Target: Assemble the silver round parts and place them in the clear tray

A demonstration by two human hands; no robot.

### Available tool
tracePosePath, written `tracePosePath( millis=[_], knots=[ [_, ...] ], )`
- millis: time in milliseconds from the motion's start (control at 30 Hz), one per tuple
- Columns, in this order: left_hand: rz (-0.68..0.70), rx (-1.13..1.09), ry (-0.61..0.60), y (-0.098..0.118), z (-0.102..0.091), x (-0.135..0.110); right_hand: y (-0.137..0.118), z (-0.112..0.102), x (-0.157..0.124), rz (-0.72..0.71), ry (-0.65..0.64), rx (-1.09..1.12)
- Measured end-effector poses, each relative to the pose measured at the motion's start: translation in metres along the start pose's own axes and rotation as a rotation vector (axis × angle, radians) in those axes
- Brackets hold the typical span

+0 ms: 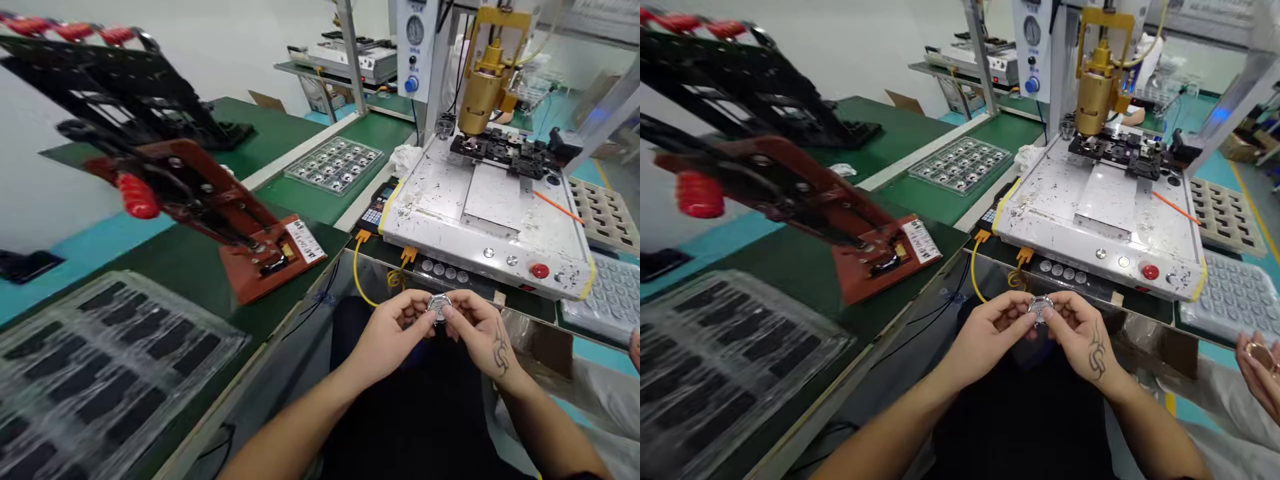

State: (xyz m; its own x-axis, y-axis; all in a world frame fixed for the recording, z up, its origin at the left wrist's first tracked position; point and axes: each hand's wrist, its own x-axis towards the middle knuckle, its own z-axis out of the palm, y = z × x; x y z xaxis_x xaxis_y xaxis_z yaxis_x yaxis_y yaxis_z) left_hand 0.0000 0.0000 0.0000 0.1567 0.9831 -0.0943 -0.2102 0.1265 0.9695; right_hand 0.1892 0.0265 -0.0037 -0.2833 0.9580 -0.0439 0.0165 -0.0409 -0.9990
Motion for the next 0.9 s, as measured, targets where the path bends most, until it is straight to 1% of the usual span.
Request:
tracePosePath(
  millis=[200, 467, 600, 667, 700, 800, 867, 900],
  knots=[
    [0.015, 0.034, 0.059, -0.002, 0.003, -0.001, 0.002, 0.002, 0.002, 0.005, -0.01, 0.0],
    [0.105, 0.18, 0.089, 0.004, 0.003, -0.002, 0.005, 0.004, 0.001, -0.008, 0.002, -0.009],
    [0.105, 0.211, 0.1, 0.004, 0.001, 0.0, 0.01, -0.001, 0.003, -0.048, -0.052, -0.04],
    [0.099, 0.241, 0.111, 0.005, -0.002, 0.002, 0.011, -0.005, 0.008, -0.13, -0.112, -0.108],
    [0.098, 0.264, 0.115, 0.005, -0.003, 0.002, 0.011, -0.007, 0.011, -0.202, -0.15, -0.167],
    [0.099, 0.376, 0.142, 0.007, -0.007, 0.001, 0.008, -0.011, 0.02, -0.49, -0.266, -0.42],
    [0.096, 0.487, 0.169, 0.007, -0.012, 0.0, 0.004, -0.01, 0.024, -0.661, -0.295, -0.577],
    [0.098, 0.549, 0.18, 0.007, -0.017, 0.0, 0.003, -0.009, 0.026, -0.721, -0.287, -0.636]
  ],
)
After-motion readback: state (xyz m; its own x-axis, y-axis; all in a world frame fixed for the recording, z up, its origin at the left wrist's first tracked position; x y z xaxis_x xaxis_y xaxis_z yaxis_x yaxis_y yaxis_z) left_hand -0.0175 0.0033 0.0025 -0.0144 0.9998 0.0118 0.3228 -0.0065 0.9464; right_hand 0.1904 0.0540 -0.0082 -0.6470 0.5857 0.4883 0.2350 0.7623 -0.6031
